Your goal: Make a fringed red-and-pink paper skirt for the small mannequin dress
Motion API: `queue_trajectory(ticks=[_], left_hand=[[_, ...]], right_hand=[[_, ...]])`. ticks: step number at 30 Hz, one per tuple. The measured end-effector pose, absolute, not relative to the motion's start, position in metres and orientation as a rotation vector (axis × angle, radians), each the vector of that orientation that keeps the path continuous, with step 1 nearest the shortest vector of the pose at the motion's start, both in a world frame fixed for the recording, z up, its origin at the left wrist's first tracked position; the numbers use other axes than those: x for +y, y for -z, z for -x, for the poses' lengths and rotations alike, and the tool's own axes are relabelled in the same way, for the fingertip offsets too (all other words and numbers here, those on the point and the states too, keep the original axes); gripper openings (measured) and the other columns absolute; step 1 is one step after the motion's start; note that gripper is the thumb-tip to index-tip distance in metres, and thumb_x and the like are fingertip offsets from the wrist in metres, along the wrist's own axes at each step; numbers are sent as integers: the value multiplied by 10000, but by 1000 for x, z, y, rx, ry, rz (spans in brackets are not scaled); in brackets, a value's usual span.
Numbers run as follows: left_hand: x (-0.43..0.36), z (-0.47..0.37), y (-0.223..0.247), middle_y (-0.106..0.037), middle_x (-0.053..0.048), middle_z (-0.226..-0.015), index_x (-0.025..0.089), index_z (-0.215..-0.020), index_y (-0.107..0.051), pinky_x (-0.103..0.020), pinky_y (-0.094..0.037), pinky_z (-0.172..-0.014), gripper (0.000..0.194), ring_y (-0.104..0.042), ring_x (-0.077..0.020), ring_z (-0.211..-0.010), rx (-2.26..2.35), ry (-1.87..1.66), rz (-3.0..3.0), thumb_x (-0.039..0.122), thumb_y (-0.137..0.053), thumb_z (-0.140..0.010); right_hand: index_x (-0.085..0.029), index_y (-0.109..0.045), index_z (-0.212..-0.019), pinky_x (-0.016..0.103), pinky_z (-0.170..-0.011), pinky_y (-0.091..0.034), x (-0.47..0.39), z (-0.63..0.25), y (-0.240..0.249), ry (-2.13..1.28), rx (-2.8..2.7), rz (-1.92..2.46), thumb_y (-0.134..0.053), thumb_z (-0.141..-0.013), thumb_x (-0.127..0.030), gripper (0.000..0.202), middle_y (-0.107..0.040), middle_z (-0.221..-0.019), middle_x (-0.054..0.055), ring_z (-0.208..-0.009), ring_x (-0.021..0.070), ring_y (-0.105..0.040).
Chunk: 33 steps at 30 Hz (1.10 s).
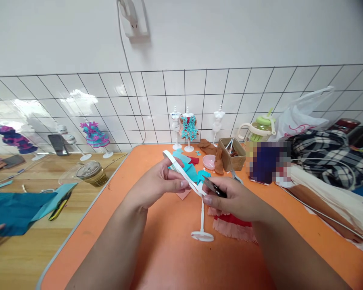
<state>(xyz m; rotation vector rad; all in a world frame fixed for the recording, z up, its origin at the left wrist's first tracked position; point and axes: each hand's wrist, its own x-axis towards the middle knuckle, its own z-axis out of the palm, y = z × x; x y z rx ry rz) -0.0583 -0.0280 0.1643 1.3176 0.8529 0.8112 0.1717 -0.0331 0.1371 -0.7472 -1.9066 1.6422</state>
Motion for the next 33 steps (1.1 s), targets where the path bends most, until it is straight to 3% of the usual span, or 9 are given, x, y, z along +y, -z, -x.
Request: queue_trajectory(ticks=[5,13,16,19,22,26,31,33], left_hand=[[-27,57,-162,-701,-20,-732,195,-1041,-494,-266,-483,-643,424,-631,-139,-658,856,-834,-1326,192,-768,-717],[-30,59,-165,-694,-16,-726,186,-1058,-514,-293,-495,-676,460,-637,-147,-654,902,-758,-1291,199,-777,-681],[-28,55,-164,-681,1,-695,196,-1061,-493,-283,-478,-659,477,-635,-150,-659,1007,-825,-1312,189,-767,-670],[-25,53,-162,-667,17,-667,205,-1068,-465,-266,-452,-635,482,-634,-153,-675,1131,-874,-1349,165,-738,-673],[-23,53,-160,-665,21,-669,206,-1096,-450,-257,-435,-622,478,-629,-146,-664,1223,-880,-1398,159,-705,-695],[-22,53,-156,-673,14,-685,208,-1124,-442,-265,-443,-626,472,-644,-161,-691,1244,-879,-1464,185,-684,-719],[-26,53,-153,-692,0,-723,227,-1131,-458,-311,-485,-676,455,-675,-199,-741,1265,-872,-1554,249,-686,-737],[-27,53,-153,-696,-3,-736,233,-1138,-459,-322,-493,-685,453,-680,-207,-750,1274,-855,-1578,264,-681,-745]], right_hand=[[-201,-471,-805,208,-506,-356,-31,-177,-140,-1562,-1939,859,-586,-877,-482,313,-324,-694,-52,-581,86,-356],[-191,-537,-793,249,-542,-342,-8,-178,-134,-1048,-2067,1159,-531,-893,-437,265,-464,-677,-22,-611,135,-457],[-217,-581,-1033,283,-630,-384,-6,-172,-129,-913,-2052,1218,-461,-932,-453,284,-587,-842,21,-761,186,-535],[-246,-488,-1255,302,-677,-401,-15,-166,-130,-839,-1966,1239,-341,-981,-469,382,-620,-926,46,-804,193,-559],[-280,-487,-1224,269,-601,-391,-31,-159,-133,-992,-2008,1172,-304,-990,-499,369,-573,-750,-7,-639,150,-513],[-248,-528,-918,220,-499,-357,-42,-148,-129,-1292,-1927,1180,-319,-944,-613,421,-468,-692,-26,-582,123,-427],[-245,-465,-915,209,-432,-341,-44,-140,-125,-1812,-1717,1113,-274,-946,-610,414,-443,-617,-45,-500,120,-402],[-238,-455,-889,207,-458,-362,-44,-140,-126,-1871,-1696,1097,-285,-958,-568,378,-467,-603,-41,-520,123,-427]])
